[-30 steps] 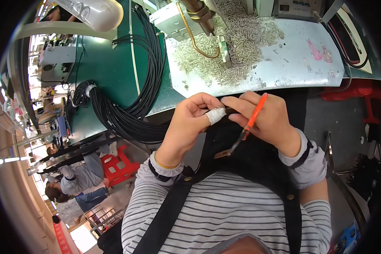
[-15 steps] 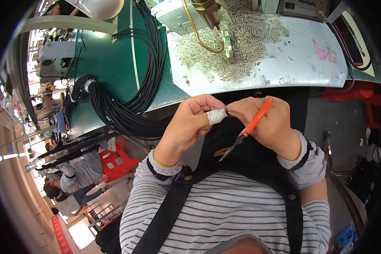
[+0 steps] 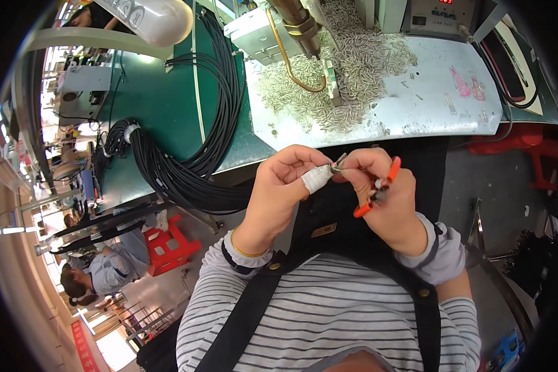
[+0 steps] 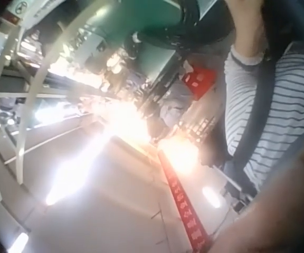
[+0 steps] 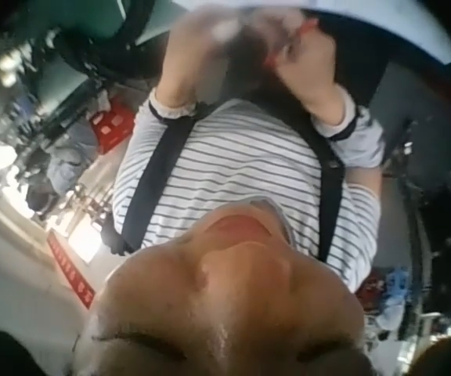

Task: The person gathers a bundle of cables and uses shears to trim the ends of the wires. They then pick up individual cables one at a time, using the shears to strip the insulation and pressing the wire ends into a machine.

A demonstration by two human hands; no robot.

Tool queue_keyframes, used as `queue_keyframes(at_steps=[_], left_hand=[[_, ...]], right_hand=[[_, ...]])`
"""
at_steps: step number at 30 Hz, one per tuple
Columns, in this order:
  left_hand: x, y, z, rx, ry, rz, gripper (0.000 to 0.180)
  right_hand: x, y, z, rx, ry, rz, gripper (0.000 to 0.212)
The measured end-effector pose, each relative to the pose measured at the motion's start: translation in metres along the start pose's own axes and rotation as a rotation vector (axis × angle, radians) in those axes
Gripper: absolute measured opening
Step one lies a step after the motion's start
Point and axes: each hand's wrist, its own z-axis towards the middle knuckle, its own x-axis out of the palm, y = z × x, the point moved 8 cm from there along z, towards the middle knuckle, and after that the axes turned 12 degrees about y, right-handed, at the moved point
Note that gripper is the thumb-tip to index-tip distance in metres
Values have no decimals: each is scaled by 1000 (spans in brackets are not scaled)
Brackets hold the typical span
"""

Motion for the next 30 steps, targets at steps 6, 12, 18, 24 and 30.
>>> queue_keyframes(at_steps=[6,12,18,24,30], left_hand=[[6,-7,-1,85,15,44,18],[7,-16,-2,243,-12,183,18],[9,-17,4,207,-16,195,19],[-6,-7,28,-104,37,18,15],[-23,-24,68,-40,36,-148,11]], right_hand=[[-8,3,-3,68,21,7,17],[4,-17,-9,360,208,-395,24],[7,-18,-11,297,83,-448,36],[12,-40,-12,327,183,-249,20],[-26,-25,19,257,-216,350,19]])
